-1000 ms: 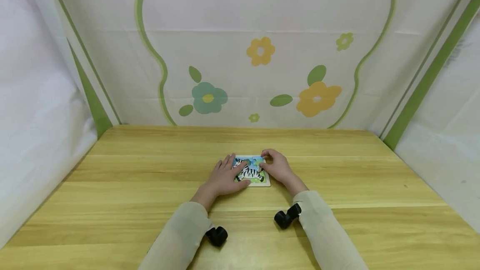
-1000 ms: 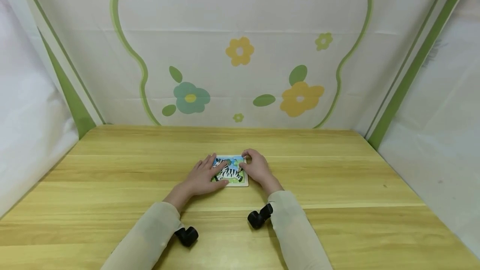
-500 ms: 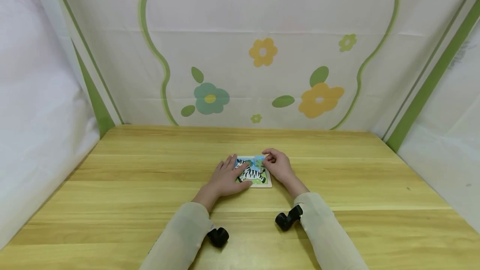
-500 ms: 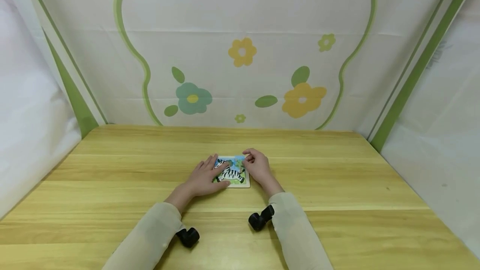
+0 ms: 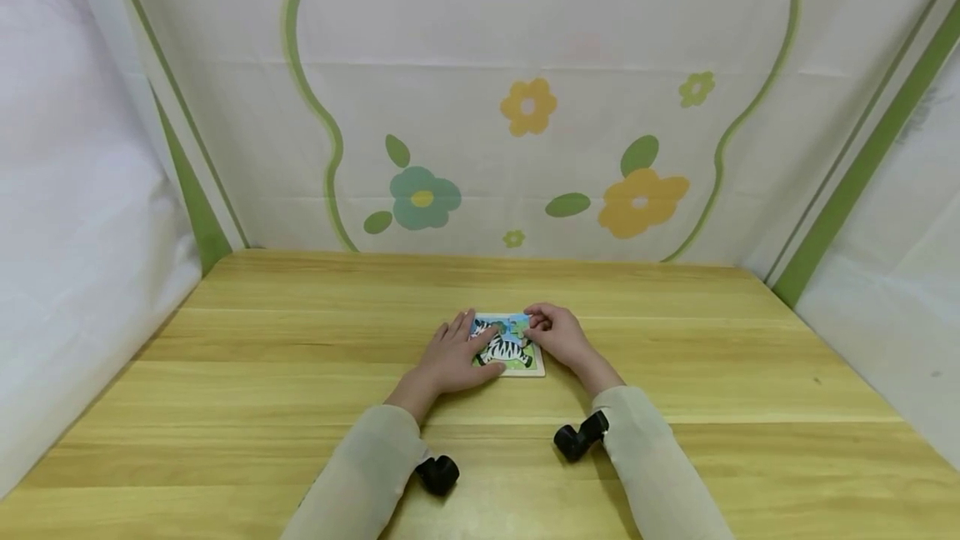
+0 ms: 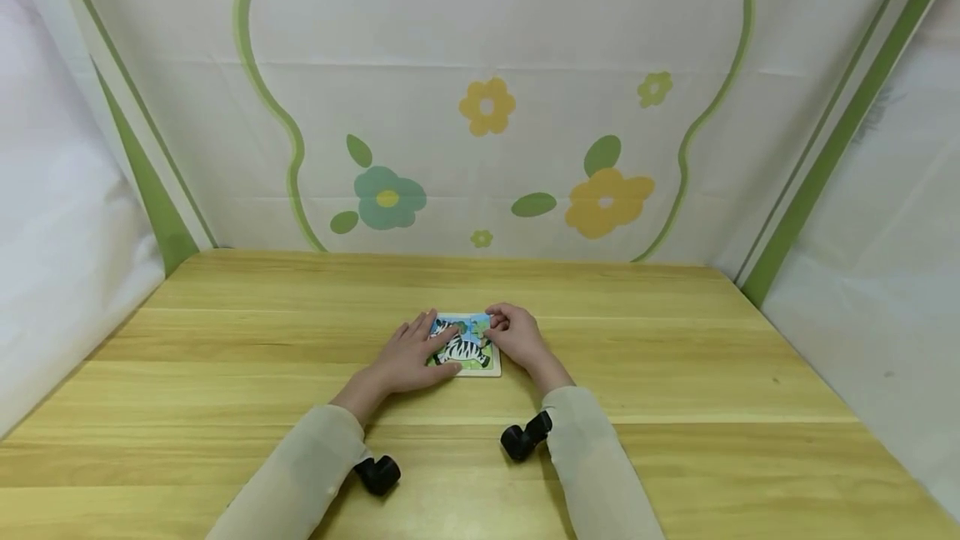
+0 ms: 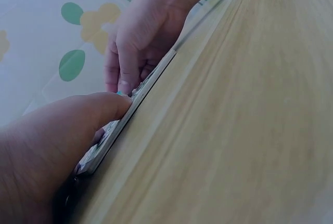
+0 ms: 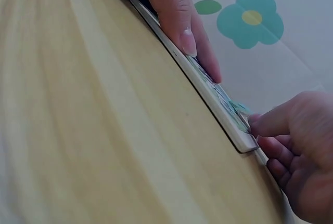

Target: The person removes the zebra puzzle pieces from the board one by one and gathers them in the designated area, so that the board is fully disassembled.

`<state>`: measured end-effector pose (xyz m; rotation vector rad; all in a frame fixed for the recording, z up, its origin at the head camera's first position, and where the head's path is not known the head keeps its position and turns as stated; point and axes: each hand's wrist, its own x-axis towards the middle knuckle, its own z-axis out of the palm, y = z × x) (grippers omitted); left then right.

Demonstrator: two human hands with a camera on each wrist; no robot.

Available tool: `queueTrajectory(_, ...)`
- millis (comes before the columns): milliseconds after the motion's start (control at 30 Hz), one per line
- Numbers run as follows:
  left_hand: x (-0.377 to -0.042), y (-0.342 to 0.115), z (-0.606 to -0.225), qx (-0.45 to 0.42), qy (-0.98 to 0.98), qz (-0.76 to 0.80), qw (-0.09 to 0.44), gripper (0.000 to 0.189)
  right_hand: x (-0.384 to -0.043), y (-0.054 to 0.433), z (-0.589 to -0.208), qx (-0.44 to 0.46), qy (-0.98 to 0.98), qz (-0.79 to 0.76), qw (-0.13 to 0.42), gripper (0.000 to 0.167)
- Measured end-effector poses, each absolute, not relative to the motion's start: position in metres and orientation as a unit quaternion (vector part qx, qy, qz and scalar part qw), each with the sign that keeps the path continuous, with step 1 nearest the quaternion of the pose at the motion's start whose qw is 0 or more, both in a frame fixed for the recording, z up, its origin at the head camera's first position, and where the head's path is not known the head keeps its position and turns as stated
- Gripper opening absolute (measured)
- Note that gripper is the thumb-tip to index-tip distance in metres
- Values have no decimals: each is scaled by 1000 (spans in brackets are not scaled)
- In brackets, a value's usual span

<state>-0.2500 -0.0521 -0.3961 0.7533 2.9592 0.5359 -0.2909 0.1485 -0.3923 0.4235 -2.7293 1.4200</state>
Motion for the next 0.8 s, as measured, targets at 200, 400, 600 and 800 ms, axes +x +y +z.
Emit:
queueTrajectory(200, -247, -53, -395, 247, 946, 206, 23, 69, -292, 148, -391, 108, -870, 481, 7, 27)
queueTrajectory(400, -250, -52, -398, 237, 953, 189, 27, 66, -295, 151, -386, 85, -854, 513, -22, 28)
queueTrajectory(600, -250, -51, -398, 233, 955, 180, 28, 65, -299, 165, -375, 81, -840, 535, -35, 29)
queueTrajectory(800, -248, -51, -396, 239, 953, 186, 21, 65, -293, 184, -359, 110, -848, 517, -33, 32)
